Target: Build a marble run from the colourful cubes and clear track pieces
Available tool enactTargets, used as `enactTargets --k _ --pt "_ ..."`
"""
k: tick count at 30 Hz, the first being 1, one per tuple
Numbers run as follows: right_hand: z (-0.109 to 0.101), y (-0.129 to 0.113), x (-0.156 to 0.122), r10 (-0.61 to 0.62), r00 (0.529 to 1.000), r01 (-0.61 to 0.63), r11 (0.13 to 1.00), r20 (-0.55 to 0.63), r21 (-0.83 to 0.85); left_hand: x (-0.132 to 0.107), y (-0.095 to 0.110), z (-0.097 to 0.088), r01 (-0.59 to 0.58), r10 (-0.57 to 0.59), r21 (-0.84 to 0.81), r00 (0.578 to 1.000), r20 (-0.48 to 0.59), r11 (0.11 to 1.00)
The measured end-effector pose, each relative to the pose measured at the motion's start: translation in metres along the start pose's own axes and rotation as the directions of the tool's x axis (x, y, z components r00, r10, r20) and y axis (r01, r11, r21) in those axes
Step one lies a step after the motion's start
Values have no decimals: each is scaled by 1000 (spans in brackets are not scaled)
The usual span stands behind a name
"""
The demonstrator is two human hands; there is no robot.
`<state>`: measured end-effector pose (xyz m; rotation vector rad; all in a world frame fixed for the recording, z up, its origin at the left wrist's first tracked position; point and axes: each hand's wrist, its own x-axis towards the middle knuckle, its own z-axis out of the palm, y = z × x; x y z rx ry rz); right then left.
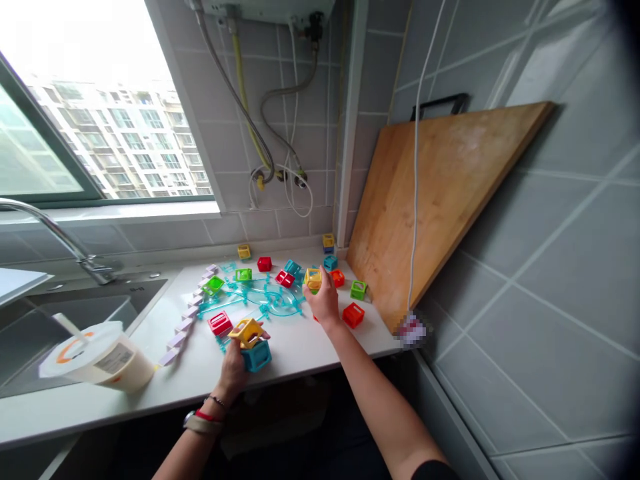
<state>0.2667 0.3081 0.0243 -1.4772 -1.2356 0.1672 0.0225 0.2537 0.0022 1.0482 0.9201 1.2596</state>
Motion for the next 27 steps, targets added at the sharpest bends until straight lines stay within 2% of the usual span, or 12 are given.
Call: enactTargets --k 5,7,9,11,13,15,17,21,27 --pt "5 11 7 118 991 -107 983 -62 151 0 2 2 22 -23 -22 1000 -21 1000" --pt "6 14 13 214 973 -182 945 -92 272 0 4 3 24 -25 -34 1000 -8 999" --pt "8 16 20 374 925 -310 841 -64 443 0 5 3 17 -16 -47 1000 13 999" --pt "9 16 25 523 851 -435 664 37 608 0 6 3 17 -16 -67 1000 17 998" --pt "9 15 27 594 794 -494 503 132 709 0 7 3 24 -23 -88 1000 11 996" --pt "9 13 27 599 780 -500 425 180 754 0 8 3 32 -32 -91 999 5 995" --pt "6 9 26 574 790 -504 405 217 763 -1 10 4 46 -45 -75 999 4 996" --pt "-2 -1 20 511 817 -512 432 266 742 -3 12 6 57 -56 -56 998 9 997" --pt "0 -21 -7 275 910 -414 580 310 702 -1 5 0 34 -30 -70 998 64 997"
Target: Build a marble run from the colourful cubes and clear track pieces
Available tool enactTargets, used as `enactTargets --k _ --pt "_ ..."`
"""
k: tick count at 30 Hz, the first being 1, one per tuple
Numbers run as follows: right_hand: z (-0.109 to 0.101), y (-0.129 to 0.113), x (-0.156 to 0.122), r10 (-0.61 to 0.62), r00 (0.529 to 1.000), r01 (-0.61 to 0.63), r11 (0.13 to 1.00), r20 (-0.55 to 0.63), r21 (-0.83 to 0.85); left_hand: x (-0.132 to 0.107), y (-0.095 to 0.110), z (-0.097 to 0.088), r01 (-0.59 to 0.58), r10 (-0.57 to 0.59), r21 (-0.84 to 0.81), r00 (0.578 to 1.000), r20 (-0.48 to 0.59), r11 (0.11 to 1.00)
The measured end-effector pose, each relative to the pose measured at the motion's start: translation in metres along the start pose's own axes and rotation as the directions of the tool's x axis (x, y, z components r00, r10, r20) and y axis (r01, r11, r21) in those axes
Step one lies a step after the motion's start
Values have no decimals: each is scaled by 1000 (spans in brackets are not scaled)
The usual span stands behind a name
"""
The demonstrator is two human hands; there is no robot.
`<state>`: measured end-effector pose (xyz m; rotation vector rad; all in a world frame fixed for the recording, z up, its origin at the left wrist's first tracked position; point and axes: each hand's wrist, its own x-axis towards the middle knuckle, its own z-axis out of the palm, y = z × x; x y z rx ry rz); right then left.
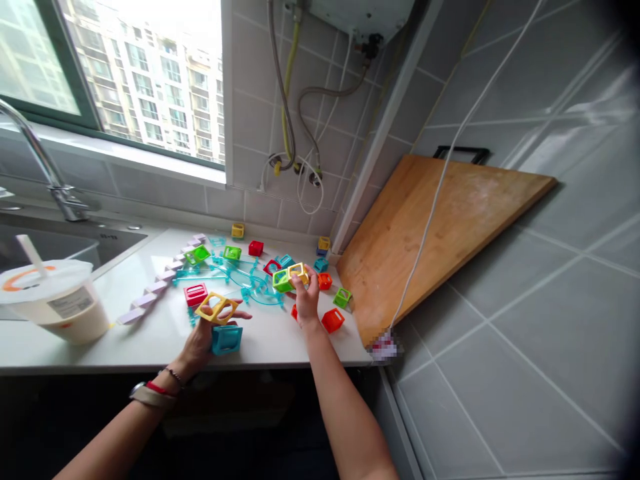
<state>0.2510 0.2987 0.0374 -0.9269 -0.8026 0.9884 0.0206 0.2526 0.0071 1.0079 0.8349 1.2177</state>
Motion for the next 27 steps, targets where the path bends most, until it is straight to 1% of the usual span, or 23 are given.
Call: enactTargets --k 3,5,7,10,14,18,23,27 --pt "10 16 -15 -42 994 47 998 100 -44 0 -3 -2 35 -33 -33 998 62 999" --pt "15 28 -22 -60 988 69 996 146 -59 -1 -2 0 41 -36 -48 995 90 998" --pt "19 38 -27 -70 983 82 995 169 -64 -2 -1 3 36 -31 -49 995 94 998" --pt "22 46 -32 -82 981 94 994 176 -60 -5 2 9 52 -49 -26 994 100 998" --pt "24 51 -41 -100 978 113 992 186 -62 -5 2 9 99 -100 17 991 92 995" --pt "25 52 -53 -105 975 121 990 197 -69 -1 -9 1 109 -112 56 992 57 992" --pt "25 48 -61 -96 981 111 991 169 -79 7 -27 -10 47 -50 153 999 15 987" --pt "26 45 -63 -104 980 121 988 172 -91 8 -30 -11 14 -12 151 1000 -15 988"
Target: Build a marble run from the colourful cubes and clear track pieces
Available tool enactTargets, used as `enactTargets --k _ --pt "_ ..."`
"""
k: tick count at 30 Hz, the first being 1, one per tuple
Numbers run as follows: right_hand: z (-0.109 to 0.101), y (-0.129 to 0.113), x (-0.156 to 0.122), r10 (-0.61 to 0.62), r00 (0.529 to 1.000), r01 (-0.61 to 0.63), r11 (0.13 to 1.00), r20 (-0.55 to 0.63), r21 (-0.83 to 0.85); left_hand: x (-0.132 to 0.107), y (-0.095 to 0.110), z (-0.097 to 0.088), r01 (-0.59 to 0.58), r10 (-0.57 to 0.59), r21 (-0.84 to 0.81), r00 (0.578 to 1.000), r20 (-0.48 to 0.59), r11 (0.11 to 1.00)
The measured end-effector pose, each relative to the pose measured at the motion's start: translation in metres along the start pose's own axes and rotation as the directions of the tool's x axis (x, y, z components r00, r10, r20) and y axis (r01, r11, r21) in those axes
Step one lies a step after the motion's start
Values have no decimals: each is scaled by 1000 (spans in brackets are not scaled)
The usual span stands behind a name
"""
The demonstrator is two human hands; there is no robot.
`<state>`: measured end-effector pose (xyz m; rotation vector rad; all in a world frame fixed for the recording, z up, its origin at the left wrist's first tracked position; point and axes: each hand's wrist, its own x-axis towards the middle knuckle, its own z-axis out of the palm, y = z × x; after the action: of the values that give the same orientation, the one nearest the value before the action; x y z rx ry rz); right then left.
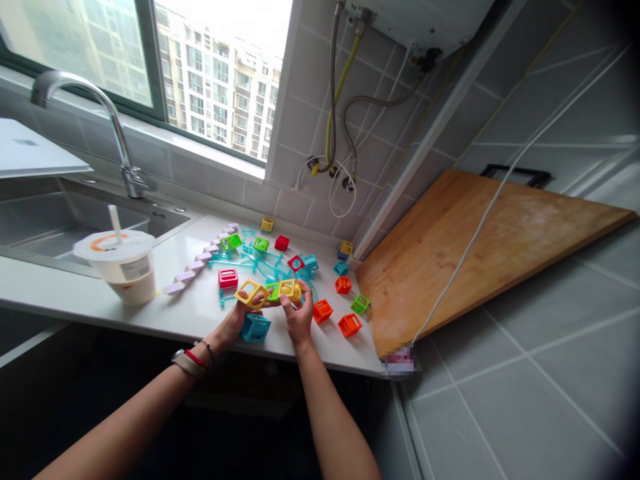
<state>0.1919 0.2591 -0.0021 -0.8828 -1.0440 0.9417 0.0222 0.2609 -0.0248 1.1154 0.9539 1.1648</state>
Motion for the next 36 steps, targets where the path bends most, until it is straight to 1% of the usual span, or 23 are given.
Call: enactTargets --k 5,9,17,24,30,33,36 --pt "0 0 -2 6 1000 -6 1000 -1 -16 -4 9 5 17 -18 -37 1000 -15 999" --pt "0 -1 -3 -15 1000 15 1000 -7 -24 -3 10 7 19 -21 -58 999 -35 998" --pt "1 -2 -4 -32 999 32 998 4 -49 -4 14 8 42 -43 -13 998 -38 999" --pt "3 -4 -5 -28 1000 27 998 -7 -54 -2 12 7 29 -30 -5 998 -50 1000" --pt "1 -1 -4 -33 999 31 996 -21 -79 -7 24 14 52 -55 -42 995 -88 998" --pt "-1 2 -2 -38 999 35 995 -31 -97 -9 28 16 53 -57 -63 996 -74 997" --pt "-4 6 0 -45 998 40 991 -41 -126 -10 29 15 41 -44 -67 998 -47 997"
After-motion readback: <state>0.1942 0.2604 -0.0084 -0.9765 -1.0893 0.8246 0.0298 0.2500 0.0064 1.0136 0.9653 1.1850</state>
